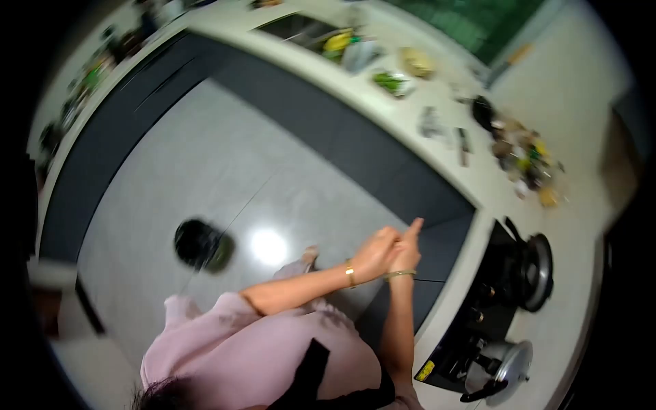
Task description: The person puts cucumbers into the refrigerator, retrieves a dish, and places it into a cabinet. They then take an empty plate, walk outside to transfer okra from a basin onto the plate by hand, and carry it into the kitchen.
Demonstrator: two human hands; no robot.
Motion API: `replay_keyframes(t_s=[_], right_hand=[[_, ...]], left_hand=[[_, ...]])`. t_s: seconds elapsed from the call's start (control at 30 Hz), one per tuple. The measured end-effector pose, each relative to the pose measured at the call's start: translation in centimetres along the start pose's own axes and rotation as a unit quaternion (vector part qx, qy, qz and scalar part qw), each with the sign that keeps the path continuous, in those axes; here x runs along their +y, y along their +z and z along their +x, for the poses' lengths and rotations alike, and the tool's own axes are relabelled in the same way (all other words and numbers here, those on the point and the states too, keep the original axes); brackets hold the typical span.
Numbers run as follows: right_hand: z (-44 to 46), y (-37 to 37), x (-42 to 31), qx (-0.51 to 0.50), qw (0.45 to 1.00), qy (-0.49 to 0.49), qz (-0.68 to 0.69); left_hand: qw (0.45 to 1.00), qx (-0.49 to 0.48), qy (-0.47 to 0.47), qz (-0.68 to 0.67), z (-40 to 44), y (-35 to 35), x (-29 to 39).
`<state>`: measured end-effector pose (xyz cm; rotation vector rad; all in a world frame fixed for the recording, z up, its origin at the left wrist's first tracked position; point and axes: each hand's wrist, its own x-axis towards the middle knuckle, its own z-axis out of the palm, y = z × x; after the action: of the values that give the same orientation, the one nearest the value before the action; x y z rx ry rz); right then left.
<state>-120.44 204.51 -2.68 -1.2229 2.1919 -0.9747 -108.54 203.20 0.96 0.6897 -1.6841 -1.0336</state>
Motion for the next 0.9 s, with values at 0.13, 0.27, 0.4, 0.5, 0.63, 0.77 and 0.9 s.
replay_keyframes(t_s=[0.13, 0.27, 0.4, 0.5, 0.63, 0.77, 0.9], right_hand=[[6.4, -2.9, -5.1, 0.02, 0.977, -0.013, -0.211], [11.6, -3.1, -6.1, 0.007, 0.976, 0.042, -0.213], [17.2, -1.4, -6.4, -0.011, 0.979, 0.043, -0.201], [21.0, -0.9, -6.4, -0.061, 0.966, 0.045, -0.247], [27.6, -0.3, -6.0, -0.1, 0.973, 0.055, -0.2], [35.9, -0.7, -2.9, -0.085, 0.979, 0.004, -0.183], [43.3, -4.0, -0.9, -0.097, 0.972, 0.03, -0.212]], left_hand=[[0.996, -0.053, 0.065, 0.006, 7.5, 0.9, -1.5], [0.996, -0.056, 0.072, -0.006, 13.0, 2.1, -3.3], [0.998, -0.043, 0.042, -0.001, 17.4, 2.2, -6.3], [0.997, -0.058, 0.053, 0.027, 19.9, 2.8, -8.8], [0.995, -0.07, 0.009, 0.074, 25.1, 4.1, -11.6], [0.99, -0.021, 0.045, 0.131, 30.7, 8.0, -14.5], [0.99, -0.118, -0.011, 0.078, 35.3, 12.6, -14.7]])
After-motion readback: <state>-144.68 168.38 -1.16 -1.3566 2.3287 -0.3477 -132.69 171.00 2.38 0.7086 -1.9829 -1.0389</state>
